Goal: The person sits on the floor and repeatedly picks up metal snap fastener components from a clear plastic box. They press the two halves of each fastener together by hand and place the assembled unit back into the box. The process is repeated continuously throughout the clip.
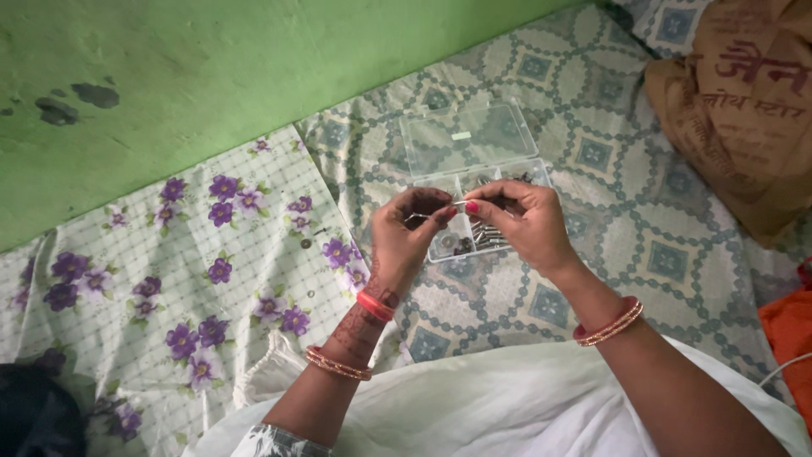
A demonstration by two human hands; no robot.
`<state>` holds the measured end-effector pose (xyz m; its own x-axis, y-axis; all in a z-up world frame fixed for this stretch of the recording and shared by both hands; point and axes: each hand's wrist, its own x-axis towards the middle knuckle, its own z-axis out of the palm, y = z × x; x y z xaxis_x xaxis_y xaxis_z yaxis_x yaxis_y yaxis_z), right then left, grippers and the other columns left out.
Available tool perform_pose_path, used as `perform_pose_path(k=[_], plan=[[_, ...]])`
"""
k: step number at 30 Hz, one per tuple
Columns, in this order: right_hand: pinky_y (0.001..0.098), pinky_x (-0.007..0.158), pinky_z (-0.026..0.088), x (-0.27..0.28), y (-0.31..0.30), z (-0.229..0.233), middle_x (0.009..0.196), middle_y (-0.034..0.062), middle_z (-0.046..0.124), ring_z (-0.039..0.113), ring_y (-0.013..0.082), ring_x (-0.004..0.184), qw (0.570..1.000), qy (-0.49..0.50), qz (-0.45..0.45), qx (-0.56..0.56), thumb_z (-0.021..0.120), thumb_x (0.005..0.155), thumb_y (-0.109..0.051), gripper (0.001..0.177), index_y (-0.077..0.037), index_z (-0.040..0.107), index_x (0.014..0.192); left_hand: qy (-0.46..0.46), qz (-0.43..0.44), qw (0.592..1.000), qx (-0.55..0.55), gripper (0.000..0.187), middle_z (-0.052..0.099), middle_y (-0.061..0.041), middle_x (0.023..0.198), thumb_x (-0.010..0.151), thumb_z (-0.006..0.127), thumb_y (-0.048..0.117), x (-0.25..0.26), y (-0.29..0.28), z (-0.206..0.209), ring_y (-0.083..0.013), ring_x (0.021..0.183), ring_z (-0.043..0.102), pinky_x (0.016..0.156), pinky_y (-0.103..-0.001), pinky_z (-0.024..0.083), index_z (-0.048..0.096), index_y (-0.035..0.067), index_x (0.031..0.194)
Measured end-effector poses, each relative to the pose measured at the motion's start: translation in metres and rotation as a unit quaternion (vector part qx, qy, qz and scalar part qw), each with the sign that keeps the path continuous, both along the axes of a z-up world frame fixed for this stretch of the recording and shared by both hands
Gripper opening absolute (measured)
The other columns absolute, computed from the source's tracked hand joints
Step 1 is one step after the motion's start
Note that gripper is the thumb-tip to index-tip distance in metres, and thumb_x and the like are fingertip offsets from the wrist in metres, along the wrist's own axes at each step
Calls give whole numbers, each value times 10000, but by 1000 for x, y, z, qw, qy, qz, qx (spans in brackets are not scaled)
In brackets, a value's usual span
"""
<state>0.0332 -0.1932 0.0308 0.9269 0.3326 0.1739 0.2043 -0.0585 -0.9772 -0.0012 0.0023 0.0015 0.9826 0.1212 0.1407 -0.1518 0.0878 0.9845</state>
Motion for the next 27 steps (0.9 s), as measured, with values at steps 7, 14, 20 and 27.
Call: perform_pose_path(k=[7, 14, 20, 27], plan=[[207, 755, 576, 8, -5, -6, 932, 41, 773, 700, 62, 812, 993, -65, -86, -56, 787, 919, -72, 99, -12, 767, 995, 53, 34, 997, 42, 196, 785, -70, 962, 912, 741, 39, 15, 25, -20, -119, 847, 747, 701, -242, 619, 727, 9, 1105], [229, 687, 540, 33, -15, -30, 891, 42, 768, 679, 70, 766, 977, -97, -116, -153, 781, 916, -81, 85, -26, 780, 981, 129, 89, 961, 228, 242, 803, -66, 935, 819, 815, 133, 16, 69, -89, -141, 816, 768, 738, -279, 610, 776, 62, 1047], [258, 693, 551, 63, -30, -63, 876, 78, 760, 704, 120, 756, 958, -129, -125, -224, 805, 882, -76, 75, -27, 778, 931, 139, 117, 928, 326, 316, 773, -121, 939, 789, 827, 154, 13, 82, -137, -232, 822, 760, 746, -332, 604, 769, 75, 1089], [284, 699, 561, 86, -23, -99, 830, 86, 767, 728, 140, 730, 953, -111, -135, -249, 806, 857, -103, 86, -42, 775, 908, 129, 113, 906, 387, 522, 707, -156, 973, 644, 915, 145, 12, 88, -157, -292, 873, 707, 820, -393, 575, 758, 101, 1140]])
